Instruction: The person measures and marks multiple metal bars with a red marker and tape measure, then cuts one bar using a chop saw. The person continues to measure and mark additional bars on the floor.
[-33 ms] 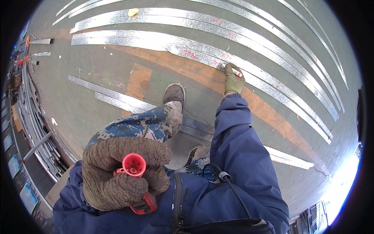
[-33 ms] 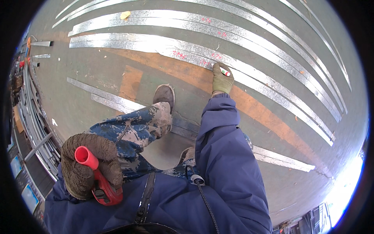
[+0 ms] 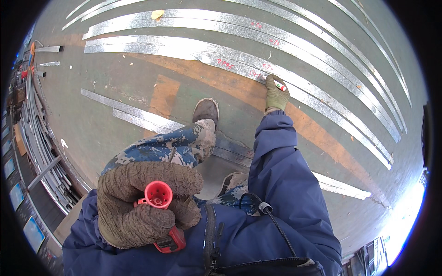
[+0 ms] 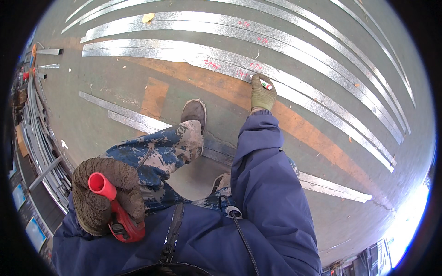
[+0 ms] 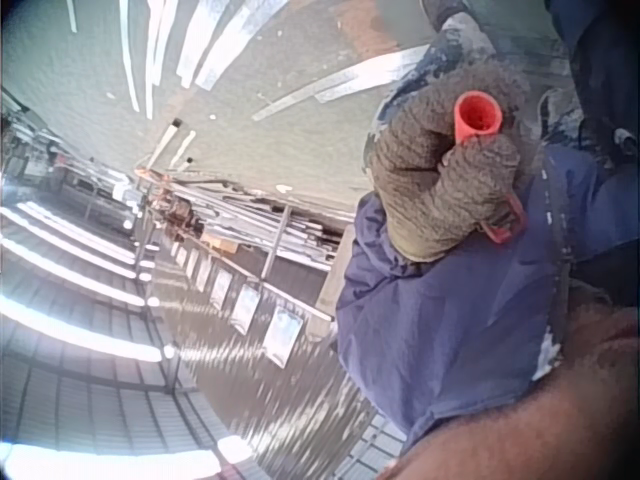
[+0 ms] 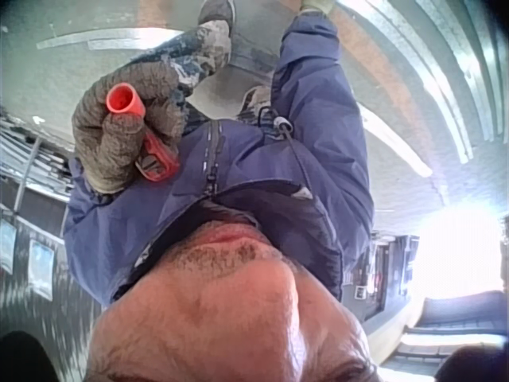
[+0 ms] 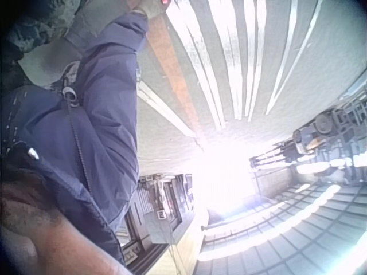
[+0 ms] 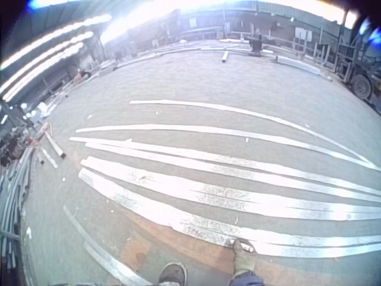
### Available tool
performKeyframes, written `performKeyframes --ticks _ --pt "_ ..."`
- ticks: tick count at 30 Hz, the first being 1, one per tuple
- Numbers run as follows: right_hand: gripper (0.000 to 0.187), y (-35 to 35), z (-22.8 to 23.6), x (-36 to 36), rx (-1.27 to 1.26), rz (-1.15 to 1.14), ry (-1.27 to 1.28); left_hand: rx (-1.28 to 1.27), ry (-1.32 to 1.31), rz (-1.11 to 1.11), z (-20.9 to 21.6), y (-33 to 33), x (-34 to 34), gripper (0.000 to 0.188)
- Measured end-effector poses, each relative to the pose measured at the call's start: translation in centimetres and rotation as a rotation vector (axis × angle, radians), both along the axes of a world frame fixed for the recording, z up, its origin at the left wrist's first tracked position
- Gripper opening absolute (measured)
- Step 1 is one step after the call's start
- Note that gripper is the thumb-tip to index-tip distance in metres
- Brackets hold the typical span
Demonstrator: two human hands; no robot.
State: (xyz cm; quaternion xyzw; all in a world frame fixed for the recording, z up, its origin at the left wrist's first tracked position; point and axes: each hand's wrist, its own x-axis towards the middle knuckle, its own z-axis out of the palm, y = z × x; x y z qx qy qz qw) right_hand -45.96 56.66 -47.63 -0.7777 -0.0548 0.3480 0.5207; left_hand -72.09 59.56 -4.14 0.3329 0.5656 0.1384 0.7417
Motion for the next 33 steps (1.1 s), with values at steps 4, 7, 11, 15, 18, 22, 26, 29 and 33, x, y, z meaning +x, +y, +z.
performKeyframes --ticks 4,7,11,15,18,22,26,29,33 --pt "0.026 0.1 -0.1 0.1 -0.062 0.042 -0.034 0.038 0.027 -0.028 -0.1 0.1 0.4 0.063" --pt "0.027 -0.1 -0.1 0.0 -0.075 0.049 -0.02 0.006 0.027 -0.048 0.2 0.5 0.6 0.064" --pt "0.03 0.2 0.5 -0.8 -0.078 0.083 -0.027 -0.007 0.044 -0.053 0.5 0.6 0.8 0.064" --pt "0.032 0.3 1.1 -0.8 -0.106 0.096 0.018 0.047 0.037 -0.042 -0.2 0.3 0.5 0.063" --pt "0.033 0.2 1.2 -0.8 -0.114 0.122 -0.013 0.038 0.029 -0.042 -0.1 0.4 0.4 0.06" --pt "0.034 0.2 0.3 -0.7 -0.087 0.112 0.002 0.033 0.031 -0.035 0.0 0.4 0.4 0.056" --pt "0.034 0.2 0.2 -0.7 -0.085 0.112 0.027 -0.01 -0.012 -0.012 0.3 0.3 0.0 0.052" --pt "0.033 0.1 0.4 -0.7 -0.083 0.11 0.013 -0.087 -0.136 -0.009 -0.1 0.4 -1.1 0.048" --pt "0.031 0.3 1.1 -0.8 -0.075 0.091 0.01 -0.094 -0.148 -0.001 -0.2 0.4 -1.0 0.048"
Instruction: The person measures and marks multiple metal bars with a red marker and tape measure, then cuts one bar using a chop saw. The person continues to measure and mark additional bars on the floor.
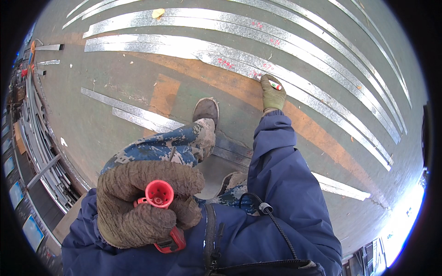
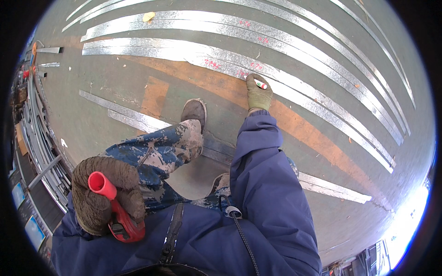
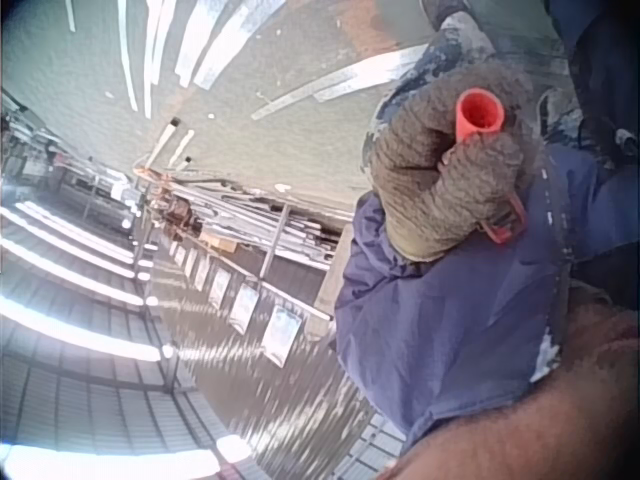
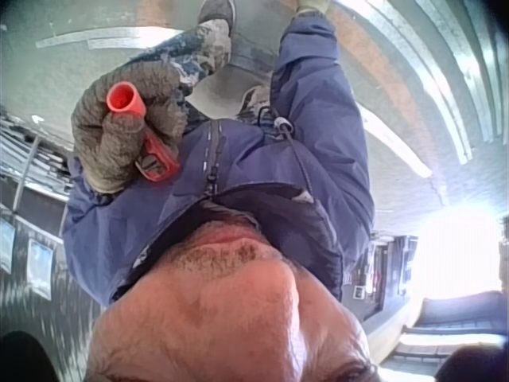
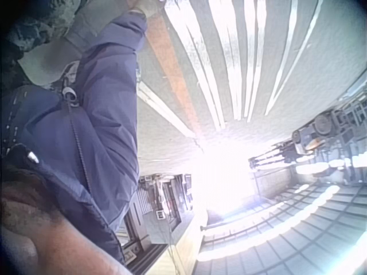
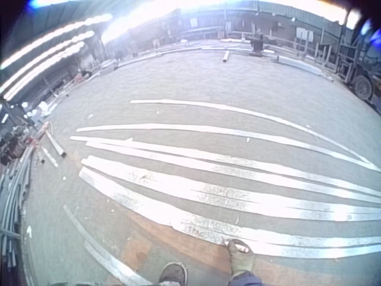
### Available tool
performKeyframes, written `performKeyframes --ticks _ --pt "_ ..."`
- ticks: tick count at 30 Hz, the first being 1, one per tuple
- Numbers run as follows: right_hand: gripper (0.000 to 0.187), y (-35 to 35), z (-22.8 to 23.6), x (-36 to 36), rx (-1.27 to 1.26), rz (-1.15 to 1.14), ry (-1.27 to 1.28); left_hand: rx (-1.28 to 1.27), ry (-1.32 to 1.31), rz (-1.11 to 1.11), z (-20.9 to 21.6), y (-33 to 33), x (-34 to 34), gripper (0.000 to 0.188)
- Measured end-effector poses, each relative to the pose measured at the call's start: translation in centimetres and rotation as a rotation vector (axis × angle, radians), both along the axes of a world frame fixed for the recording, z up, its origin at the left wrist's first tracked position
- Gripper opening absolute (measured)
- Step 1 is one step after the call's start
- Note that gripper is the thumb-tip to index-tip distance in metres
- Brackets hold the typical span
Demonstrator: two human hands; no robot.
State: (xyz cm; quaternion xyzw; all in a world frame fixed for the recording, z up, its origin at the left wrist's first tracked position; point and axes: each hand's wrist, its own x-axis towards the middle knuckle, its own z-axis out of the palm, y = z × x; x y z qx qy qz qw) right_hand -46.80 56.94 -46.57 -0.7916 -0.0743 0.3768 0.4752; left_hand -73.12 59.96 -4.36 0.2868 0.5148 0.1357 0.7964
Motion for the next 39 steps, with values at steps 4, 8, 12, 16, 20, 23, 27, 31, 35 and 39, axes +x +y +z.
performKeyframes --ticks 4,8,12,16,20,23,27,31,35,39 --pt "0.031 -0.1 -0.6 0.7 0.051 -0.034 -0.02 0.005 0.011 0.0 0.4 0.1 0.4 0.047" --pt "0.03 -0.4 -1.0 1.1 0.074 -0.062 -0.066 0.02 -0.007 -0.01 -0.2 0.1 -0.1 0.048" --pt "0.028 -0.3 -0.9 1.2 0.111 -0.087 -0.002 0.007 0.029 0.02 0.3 0.0 0.4 0.048" --pt "0.028 -0.4 -1.2 1.2 0.069 -0.064 -0.05 0.142 0.112 -0.004 -0.3 -0.3 1.4 0.057" --pt "0.028 -0.5 -1.6 1.2 0.086 -0.061 -0.04 0.109 0.097 -0.012 0.1 -0.2 1.4 0.054" --pt "0.028 -0.5 -1.8 1.2 0.11 -0.081 -0.023 -0.002 0.006 0.025 0.3 0.1 0.7 0.047" --pt "0.027 -0.4 -1.4 1.2 0.064 -0.066 -0.023 0.001 -0.021 0.031 -0.1 0.2 0.7 0.047" --pt "0.028 -0.2 -1.2 1.0 0.09 -0.068 -0.029 0.112 0.121 0.004 0.2 -0.3 2.0 0.057" --pt "0.03 -0.5 -1.3 1.1 0.091 -0.087 -0.02 0.114 0.147 -0.022 -0.1 0.0 1.6 0.06" --pt "0.031 -0.5 -1.6 1.1 0.081 -0.087 -0.022 0.041 0.067 -0.005 0.1 0.0 1.1 0.057"
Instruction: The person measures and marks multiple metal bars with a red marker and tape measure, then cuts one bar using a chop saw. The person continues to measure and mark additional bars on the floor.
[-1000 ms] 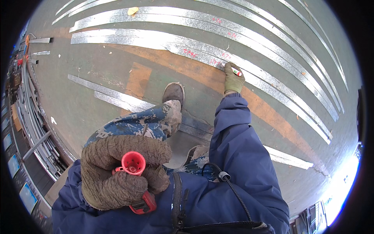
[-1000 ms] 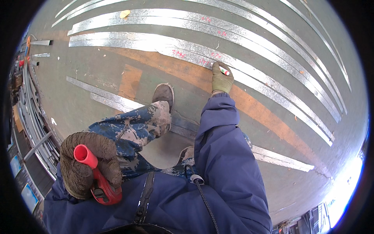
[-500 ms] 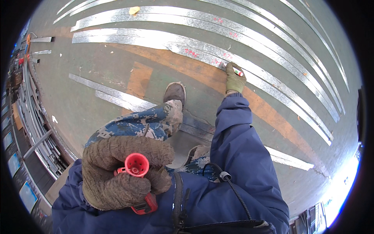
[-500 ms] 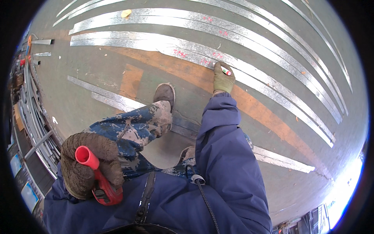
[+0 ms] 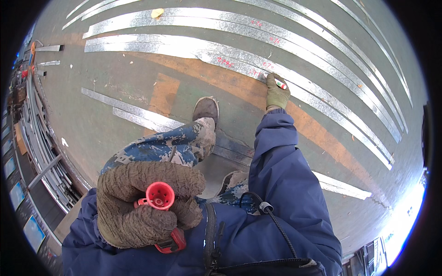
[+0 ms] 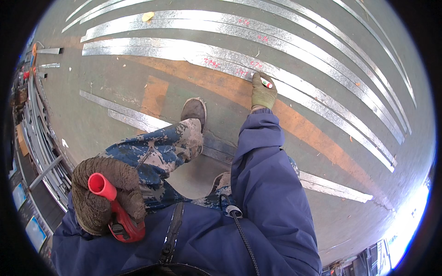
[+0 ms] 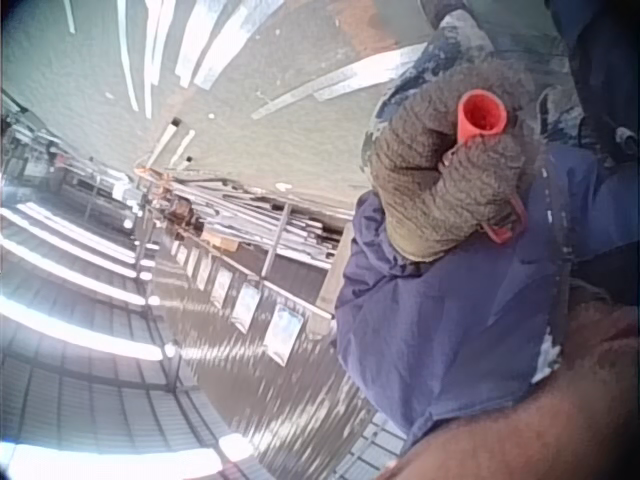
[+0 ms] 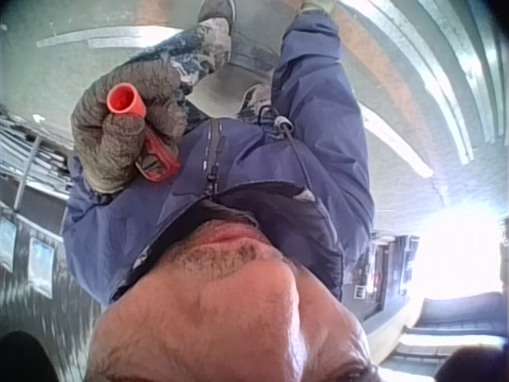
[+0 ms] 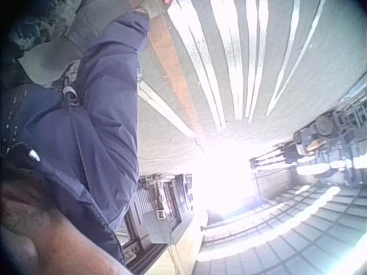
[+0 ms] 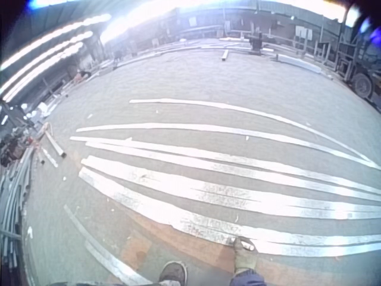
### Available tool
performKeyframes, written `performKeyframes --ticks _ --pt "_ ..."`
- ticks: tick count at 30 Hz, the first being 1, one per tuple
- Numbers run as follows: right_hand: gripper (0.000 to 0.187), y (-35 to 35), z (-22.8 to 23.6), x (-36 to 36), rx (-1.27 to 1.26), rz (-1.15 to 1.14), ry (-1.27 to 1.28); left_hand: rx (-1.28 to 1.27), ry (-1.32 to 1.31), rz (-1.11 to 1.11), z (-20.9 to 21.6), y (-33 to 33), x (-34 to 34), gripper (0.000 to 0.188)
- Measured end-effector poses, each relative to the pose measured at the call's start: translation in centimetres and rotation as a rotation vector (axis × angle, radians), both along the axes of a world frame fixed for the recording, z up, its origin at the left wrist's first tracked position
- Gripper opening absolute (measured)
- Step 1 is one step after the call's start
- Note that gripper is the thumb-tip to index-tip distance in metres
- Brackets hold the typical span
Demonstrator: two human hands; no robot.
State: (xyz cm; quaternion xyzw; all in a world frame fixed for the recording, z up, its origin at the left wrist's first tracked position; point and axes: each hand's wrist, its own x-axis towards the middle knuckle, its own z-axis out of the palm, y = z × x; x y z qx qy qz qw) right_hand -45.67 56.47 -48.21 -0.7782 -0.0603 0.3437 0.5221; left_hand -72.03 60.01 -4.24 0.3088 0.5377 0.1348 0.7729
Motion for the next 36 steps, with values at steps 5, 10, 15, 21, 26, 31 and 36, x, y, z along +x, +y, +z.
performKeyframes --ticks 5,10,15,21,26,31,36 --pt "0.031 0.0 -0.2 0.0 -0.005 0.003 0.009 -0.038 -0.047 0.002 0.1 0.1 -0.4 0.055" --pt "0.03 -0.2 -0.5 0.1 0.044 -0.003 0.006 -0.052 -0.062 -0.004 0.1 0.1 -0.7 0.052" --pt "0.03 -0.1 -0.5 0.0 0.046 -0.019 0.022 -0.065 -0.073 0.002 0.1 0.0 -1.0 0.05" --pt "0.03 -0.1 -0.3 -0.1 0.056 -0.031 0.043 -0.077 -0.074 0.019 0.2 -0.1 -1.2 0.049" --pt "0.031 -0.2 -0.5 0.2 0.067 -0.041 0.036 -0.048 -0.109 0.001 -0.3 -0.3 -1.4 0.049" --pt "0.03 -0.3 -0.6 0.5 0.045 -0.033 0.031 -0.045 -0.103 -0.014 -0.2 -0.1 -1.2 0.049" --pt "0.028 -0.2 -0.6 0.4 0.057 -0.041 0.045 -0.043 -0.09 -0.014 -0.2 -0.1 -1.1 0.049"
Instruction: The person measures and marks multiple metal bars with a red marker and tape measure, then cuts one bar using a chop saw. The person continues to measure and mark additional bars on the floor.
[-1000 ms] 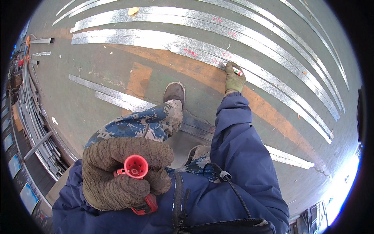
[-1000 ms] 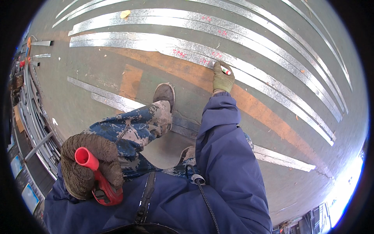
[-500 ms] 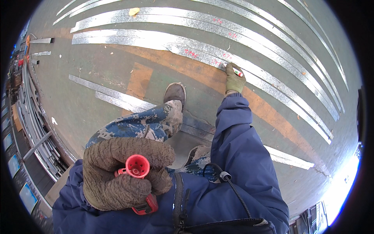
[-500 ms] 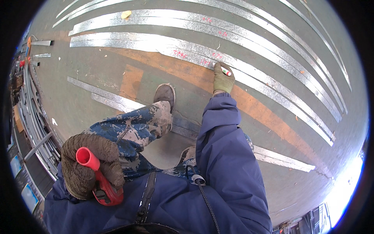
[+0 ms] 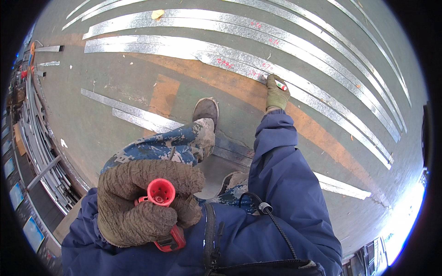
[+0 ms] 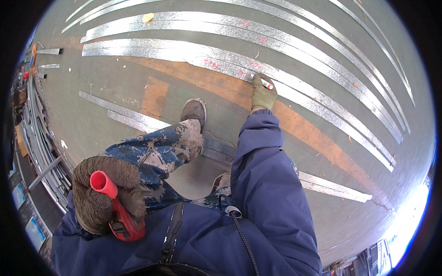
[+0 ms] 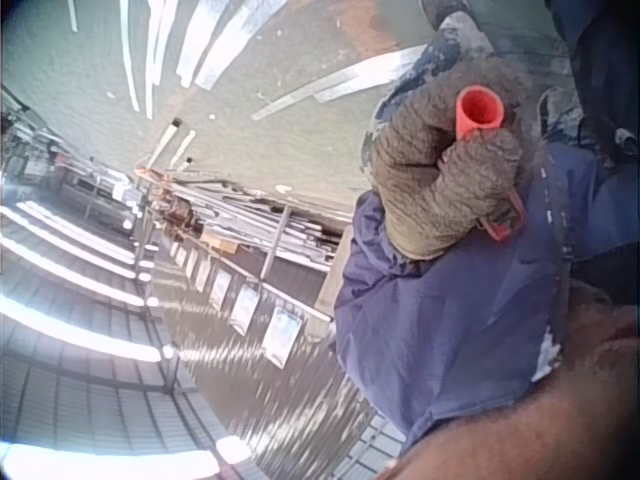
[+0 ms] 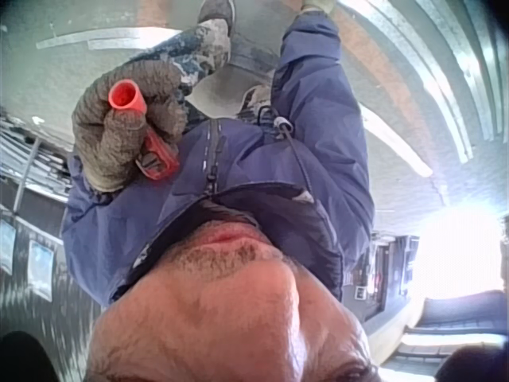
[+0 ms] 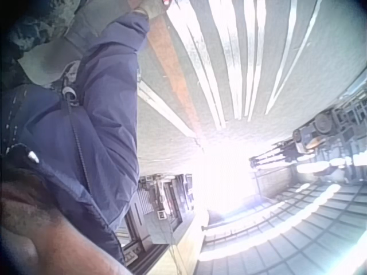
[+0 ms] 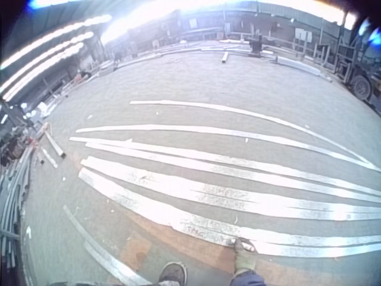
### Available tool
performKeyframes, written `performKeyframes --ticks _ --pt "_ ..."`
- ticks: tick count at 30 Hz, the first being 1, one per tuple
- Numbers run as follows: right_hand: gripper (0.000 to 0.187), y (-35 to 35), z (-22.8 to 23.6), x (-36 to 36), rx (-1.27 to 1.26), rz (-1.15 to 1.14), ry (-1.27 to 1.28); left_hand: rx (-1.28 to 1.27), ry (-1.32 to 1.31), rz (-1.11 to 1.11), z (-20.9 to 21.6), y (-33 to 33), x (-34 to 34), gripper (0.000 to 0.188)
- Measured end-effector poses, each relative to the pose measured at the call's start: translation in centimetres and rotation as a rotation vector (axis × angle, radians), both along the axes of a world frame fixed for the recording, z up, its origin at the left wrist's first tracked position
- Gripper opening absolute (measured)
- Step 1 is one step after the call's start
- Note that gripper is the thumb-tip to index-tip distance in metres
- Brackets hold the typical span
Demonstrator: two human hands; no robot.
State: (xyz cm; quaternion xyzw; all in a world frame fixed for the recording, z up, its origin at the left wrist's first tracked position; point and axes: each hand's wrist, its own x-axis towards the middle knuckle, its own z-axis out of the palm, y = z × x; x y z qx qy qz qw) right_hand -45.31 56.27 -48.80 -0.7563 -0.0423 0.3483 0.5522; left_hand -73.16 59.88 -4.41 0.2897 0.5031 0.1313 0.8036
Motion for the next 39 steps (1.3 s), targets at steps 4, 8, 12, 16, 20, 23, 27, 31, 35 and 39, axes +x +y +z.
performKeyframes --ticks 4,8,12,16,20,23,27,31,35,39 --pt "0.028 0.1 -0.1 -0.2 0.021 -0.006 0.0 -0.009 -0.014 0.013 0.3 -0.1 0.4 0.048" --pt "0.027 -0.1 -0.2 0.0 0.005 0.008 -0.027 -0.002 -0.014 -0.039 0.1 0.2 0.3 0.047" --pt "0.026 0.0 -0.1 -0.1 0.002 0.0 -0.023 -0.013 -0.015 -0.087 0.1 0.5 0.2 0.046" --pt "0.027 0.1 0.0 -0.2 0.004 -0.008 -0.001 -0.022 0.038 -0.068 0.6 0.5 0.7 0.046" --pt "0.028 0.0 0.4 -0.3 -0.001 -0.005 -0.003 -0.048 0.023 -0.055 0.6 0.5 1.0 0.047" --pt "0.029 -0.3 0.3 0.0 0.017 -0.011 0.007 -0.037 -0.044 -0.071 0.1 0.3 0.6 0.048" --pt "0.028 -0.1 0.8 -0.1 -0.019 0.005 0.008 -0.038 0.071 -0.063 1.0 0.1 1.4 0.049" --pt "0.027 0.0 0.6 -0.2 0.014 -0.014 0.014 -0.046 0.069 -0.105 0.9 0.2 1.1 0.049" --pt "0.023 0.5 0.8 -0.6 -0.047 0.006 0.01 -0.006 0.083 -0.082 0.9 -0.1 1.1 0.049" --pt "0.02 0.0 1.0 0.0 -0.085 0.073 -0.035 0.023 0.117 -0.112 0.8 0.2 1.7 0.049"
